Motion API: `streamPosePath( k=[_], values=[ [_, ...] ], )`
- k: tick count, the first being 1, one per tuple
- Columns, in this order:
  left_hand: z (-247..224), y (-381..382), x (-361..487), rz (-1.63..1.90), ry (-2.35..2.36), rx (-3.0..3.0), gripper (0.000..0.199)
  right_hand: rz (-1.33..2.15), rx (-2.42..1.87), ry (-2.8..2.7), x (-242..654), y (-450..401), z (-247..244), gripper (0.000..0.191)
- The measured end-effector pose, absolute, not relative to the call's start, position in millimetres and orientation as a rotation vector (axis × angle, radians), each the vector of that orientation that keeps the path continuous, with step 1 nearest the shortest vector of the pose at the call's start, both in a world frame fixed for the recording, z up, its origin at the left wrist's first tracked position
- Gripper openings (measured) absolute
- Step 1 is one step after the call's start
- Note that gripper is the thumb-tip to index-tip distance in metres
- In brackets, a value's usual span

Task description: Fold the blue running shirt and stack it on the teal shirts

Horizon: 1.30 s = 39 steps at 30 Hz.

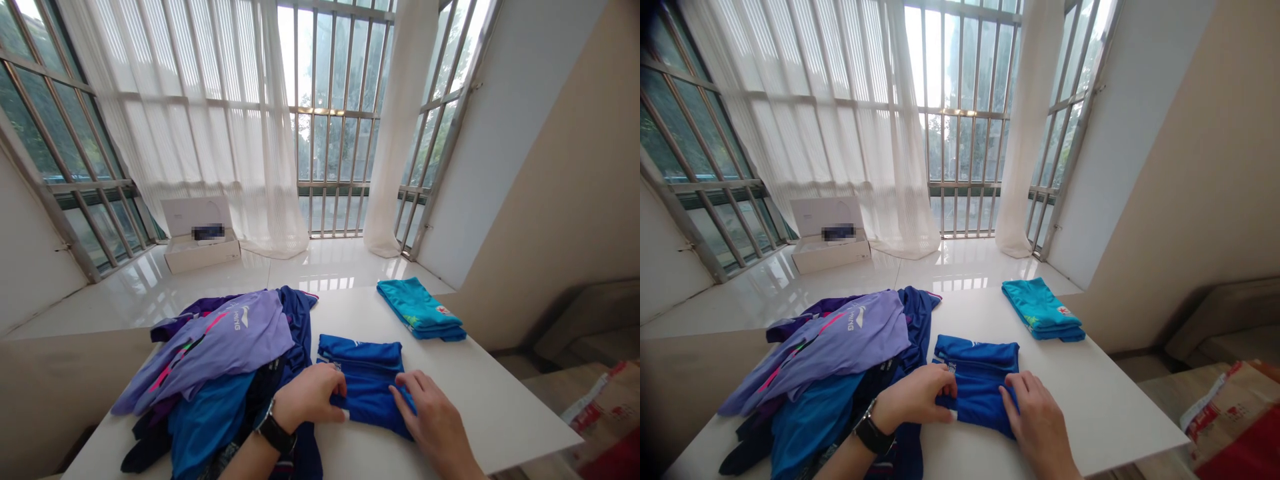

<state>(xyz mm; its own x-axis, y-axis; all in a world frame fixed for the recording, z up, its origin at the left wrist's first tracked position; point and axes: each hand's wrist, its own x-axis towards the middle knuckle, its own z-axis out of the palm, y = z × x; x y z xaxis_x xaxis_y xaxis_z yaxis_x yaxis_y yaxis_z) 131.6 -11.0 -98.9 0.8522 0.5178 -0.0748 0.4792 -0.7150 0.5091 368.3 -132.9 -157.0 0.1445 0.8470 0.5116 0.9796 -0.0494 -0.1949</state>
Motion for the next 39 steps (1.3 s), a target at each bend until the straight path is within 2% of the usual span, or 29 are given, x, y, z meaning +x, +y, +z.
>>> streamPosePath(
  k=[6,13,16,20,22,24,35,39],
  values=[
    [-100.9,-12.3,137.4,0.225,0.946,2.55,0.021,-0.226,-1.921,-1.96,360.7,-112.6,-161.7,0.028],
    [-110.2,9.6,133.9,0.395,1.101,2.431,0.021,0.045,-2.013,-2.042,381.9,-80.4,-130.0,0.029],
    [-115.0,16.9,134.1,0.49,1.204,2.356,0.01,-0.012,-2.012,-1.992,379.3,-71.0,-124.8,0.033],
    [-122.7,19.5,137.0,0.657,1.27,2.34,0.04,-0.287,-1.856,-1.866,373.7,-57.0,-141.3,0.028],
    [-126.7,21.3,137.5,0.638,1.251,2.347,0.057,-0.338,-1.794,-1.869,374.1,-51.4,-153.9,0.031],
    [-130.3,24.6,137.5,0.592,1.222,2.34,0.065,-0.325,-1.799,-1.864,376.1,-48.0,-164.3,0.035],
    [-135.7,39.7,139.7,0.547,1.127,2.26,0.063,-0.068,-1.848,-1.798,380.2,-47.7,-165.5,0.03],
    [-136.2,38.8,141.1,0.644,1.068,2.219,0.055,-0.067,-1.809,-1.791,378.8,-48.9,-162.7,0.024]
  ],
)
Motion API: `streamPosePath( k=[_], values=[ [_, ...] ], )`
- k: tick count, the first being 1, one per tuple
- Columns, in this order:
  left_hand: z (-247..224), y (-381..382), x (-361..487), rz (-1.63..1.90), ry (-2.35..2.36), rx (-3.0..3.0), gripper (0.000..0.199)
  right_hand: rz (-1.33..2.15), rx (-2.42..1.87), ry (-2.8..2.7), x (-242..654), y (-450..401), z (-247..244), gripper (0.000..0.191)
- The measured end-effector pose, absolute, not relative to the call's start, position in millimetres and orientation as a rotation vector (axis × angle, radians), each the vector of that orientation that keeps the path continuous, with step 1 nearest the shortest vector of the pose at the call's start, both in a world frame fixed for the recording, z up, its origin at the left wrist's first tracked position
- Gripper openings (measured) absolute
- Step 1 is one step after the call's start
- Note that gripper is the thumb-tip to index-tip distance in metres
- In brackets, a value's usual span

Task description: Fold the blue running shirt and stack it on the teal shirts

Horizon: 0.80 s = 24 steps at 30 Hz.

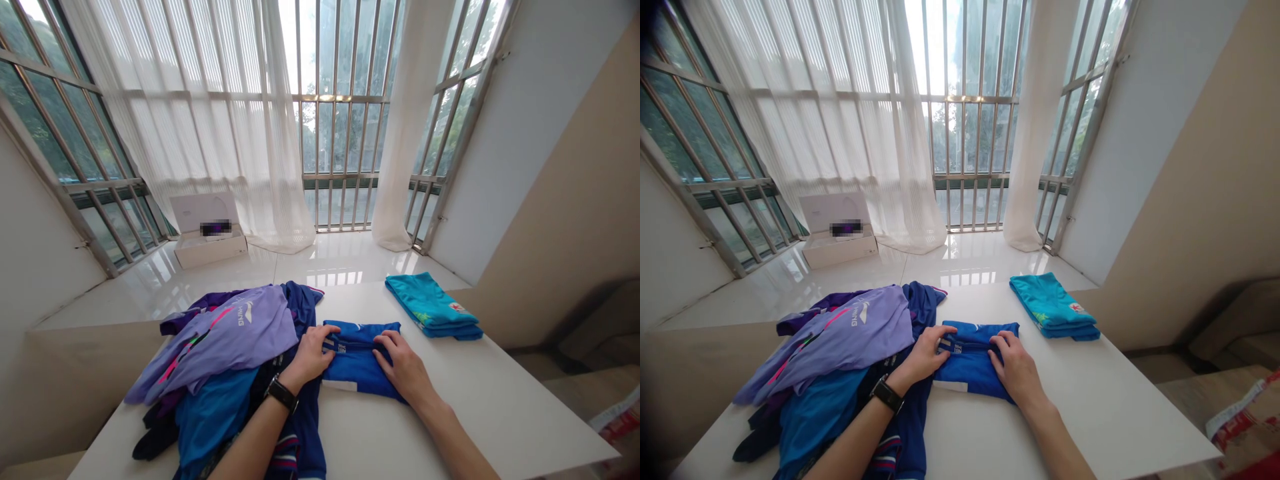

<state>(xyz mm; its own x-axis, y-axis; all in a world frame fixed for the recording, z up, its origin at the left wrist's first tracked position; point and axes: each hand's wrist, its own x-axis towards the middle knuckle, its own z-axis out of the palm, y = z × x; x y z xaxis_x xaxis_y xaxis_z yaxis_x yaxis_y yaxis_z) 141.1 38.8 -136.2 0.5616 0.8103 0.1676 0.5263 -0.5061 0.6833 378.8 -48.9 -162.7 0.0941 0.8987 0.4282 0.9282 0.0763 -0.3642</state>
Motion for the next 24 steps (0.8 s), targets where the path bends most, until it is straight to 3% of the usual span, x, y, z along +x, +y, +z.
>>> streamPosePath(
  k=[6,15,24],
  values=[
    [-134.6,35.7,144.2,0.784,0.976,2.094,0.049,-0.078,-1.786,-1.756,377.4,-48.5,-162.9,0.031],
    [-137.2,36.8,143.6,0.718,1.103,2.013,0.031,-0.241,-1.971,-1.754,378.5,-52.1,-164.3,0.031],
    [-140.2,37.0,140.2,0.686,1.163,2.079,0.021,-0.336,-1.797,-1.836,383.9,-60.1,-158.0,0.036]
  ],
)
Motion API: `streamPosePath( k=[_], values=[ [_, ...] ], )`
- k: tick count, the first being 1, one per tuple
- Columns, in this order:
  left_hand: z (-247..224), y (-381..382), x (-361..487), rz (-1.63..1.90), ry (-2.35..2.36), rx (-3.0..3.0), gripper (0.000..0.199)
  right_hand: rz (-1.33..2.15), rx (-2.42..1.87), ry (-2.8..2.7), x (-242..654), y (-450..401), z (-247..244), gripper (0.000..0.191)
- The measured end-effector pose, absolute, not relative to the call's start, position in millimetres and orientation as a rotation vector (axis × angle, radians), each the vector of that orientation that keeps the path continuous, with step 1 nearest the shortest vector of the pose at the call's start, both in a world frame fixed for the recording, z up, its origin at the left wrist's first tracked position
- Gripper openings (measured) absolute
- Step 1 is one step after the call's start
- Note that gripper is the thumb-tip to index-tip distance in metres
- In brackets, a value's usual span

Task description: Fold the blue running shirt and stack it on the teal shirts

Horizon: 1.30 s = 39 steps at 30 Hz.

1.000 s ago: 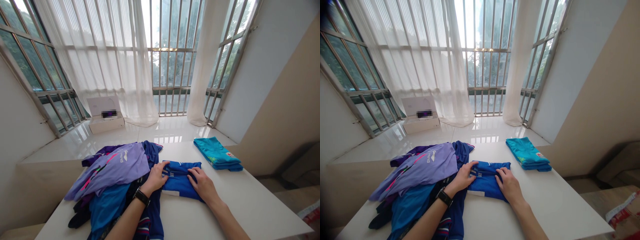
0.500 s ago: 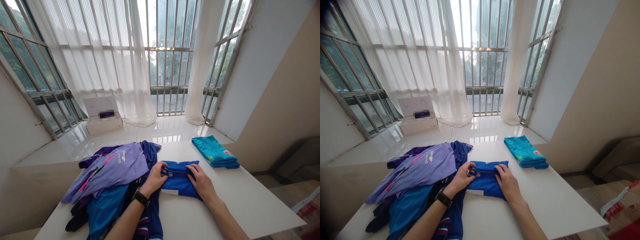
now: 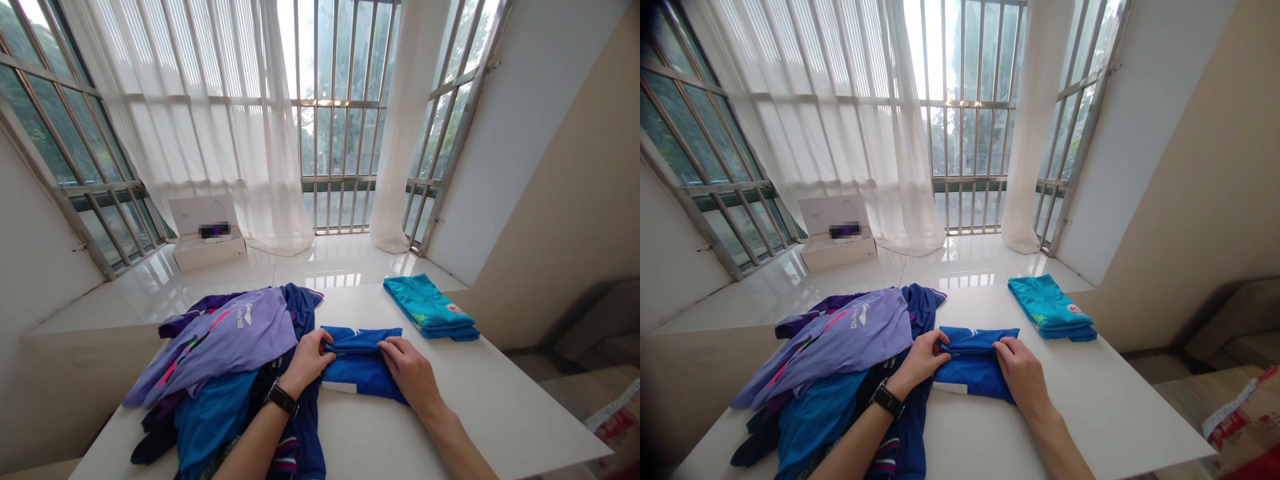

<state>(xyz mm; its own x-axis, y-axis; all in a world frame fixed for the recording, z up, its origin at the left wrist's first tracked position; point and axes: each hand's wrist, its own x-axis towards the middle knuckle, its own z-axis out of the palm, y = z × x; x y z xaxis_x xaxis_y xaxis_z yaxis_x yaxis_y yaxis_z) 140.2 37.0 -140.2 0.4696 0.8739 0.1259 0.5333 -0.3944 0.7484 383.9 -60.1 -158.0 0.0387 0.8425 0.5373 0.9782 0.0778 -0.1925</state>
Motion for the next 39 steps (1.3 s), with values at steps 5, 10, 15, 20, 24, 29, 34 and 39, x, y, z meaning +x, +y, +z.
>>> streamPosePath(
  k=[5,10,15,20,24,29,34,39],
  values=[
    [-140.4,35.8,138.4,0.689,1.162,2.108,0.019,-0.166,-1.813,-1.871,385.8,-63.2,-157.5,0.03],
    [-133.1,31.9,136.4,0.605,1.222,2.181,0.016,0.025,-1.854,-1.802,390.6,-62.6,-159.5,0.025],
    [-123.6,25.7,136.8,0.601,1.24,2.505,0.019,0.177,-1.841,-1.753,392.9,-60.5,-160.1,0.023],
    [-126.1,26.2,137.5,0.56,0.851,2.727,0.043,0.224,-1.867,-1.741,393.3,-59.3,-159.6,0.022],
    [-133.9,28.3,136.1,0.534,0.806,2.745,0.037,0.196,-1.923,-1.777,395.2,-62.9,-151.2,0.021],
    [-136.9,28.6,135.8,0.555,0.792,2.775,0.036,-0.025,-1.853,-1.952,373.0,-58.9,-123.1,0.029],
    [-135.3,27.2,136.3,0.533,0.819,2.804,0.034,-0.035,-1.846,-2.146,339.5,-35.7,-122.1,0.048],
    [-131.8,25.4,134.8,0.531,0.84,2.793,0.032,0.083,-2.179,-2.082,350.3,-36.5,-153.5,0.077]
  ],
)
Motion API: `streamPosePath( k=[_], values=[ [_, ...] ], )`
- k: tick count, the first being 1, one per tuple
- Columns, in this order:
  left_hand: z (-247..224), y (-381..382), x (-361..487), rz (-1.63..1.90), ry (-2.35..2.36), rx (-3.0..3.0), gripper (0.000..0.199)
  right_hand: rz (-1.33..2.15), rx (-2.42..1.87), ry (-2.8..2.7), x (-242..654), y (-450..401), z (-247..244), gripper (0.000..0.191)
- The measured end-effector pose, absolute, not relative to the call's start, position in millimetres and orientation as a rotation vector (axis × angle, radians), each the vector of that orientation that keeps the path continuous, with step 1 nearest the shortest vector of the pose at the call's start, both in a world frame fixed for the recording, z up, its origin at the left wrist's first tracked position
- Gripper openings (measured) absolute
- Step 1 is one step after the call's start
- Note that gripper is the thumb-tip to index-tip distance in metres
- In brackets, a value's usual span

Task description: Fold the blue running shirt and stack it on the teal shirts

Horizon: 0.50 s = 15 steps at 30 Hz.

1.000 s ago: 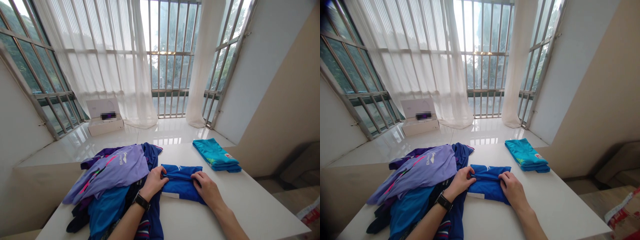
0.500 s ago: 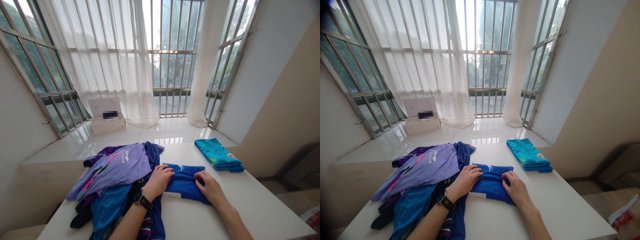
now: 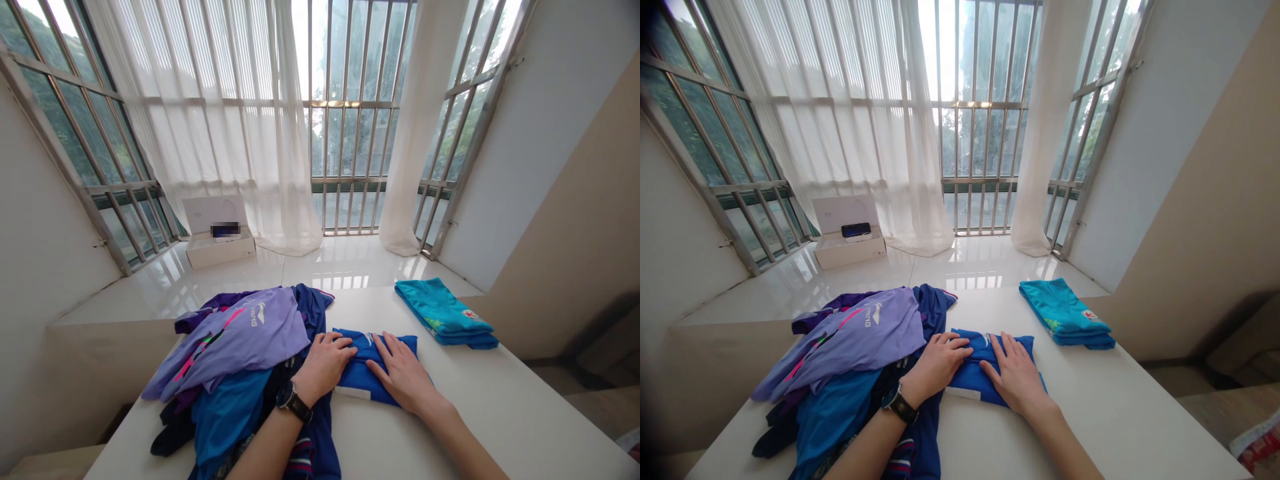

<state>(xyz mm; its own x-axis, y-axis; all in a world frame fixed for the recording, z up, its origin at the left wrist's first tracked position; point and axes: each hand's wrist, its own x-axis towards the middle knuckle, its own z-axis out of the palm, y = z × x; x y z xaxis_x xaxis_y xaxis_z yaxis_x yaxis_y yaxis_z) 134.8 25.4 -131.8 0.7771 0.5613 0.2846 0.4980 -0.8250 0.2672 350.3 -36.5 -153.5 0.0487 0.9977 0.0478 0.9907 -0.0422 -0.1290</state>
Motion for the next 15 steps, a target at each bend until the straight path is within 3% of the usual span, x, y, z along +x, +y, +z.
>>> streamPosePath(
  k=[6,11,15],
  values=[
    [-128.1,25.6,132.5,0.533,0.865,2.739,0.032,0.078,-2.338,-1.895,369.5,-48.4,-167.6,0.085],
    [-123.4,22.9,132.1,0.624,1.139,2.594,0.012,0.119,-2.343,-1.889,369.0,-49.1,-166.0,0.085],
    [-123.2,20.3,132.8,0.575,1.225,2.584,0.021,0.119,-2.332,-1.879,370.1,-48.6,-168.6,0.084]
  ],
)
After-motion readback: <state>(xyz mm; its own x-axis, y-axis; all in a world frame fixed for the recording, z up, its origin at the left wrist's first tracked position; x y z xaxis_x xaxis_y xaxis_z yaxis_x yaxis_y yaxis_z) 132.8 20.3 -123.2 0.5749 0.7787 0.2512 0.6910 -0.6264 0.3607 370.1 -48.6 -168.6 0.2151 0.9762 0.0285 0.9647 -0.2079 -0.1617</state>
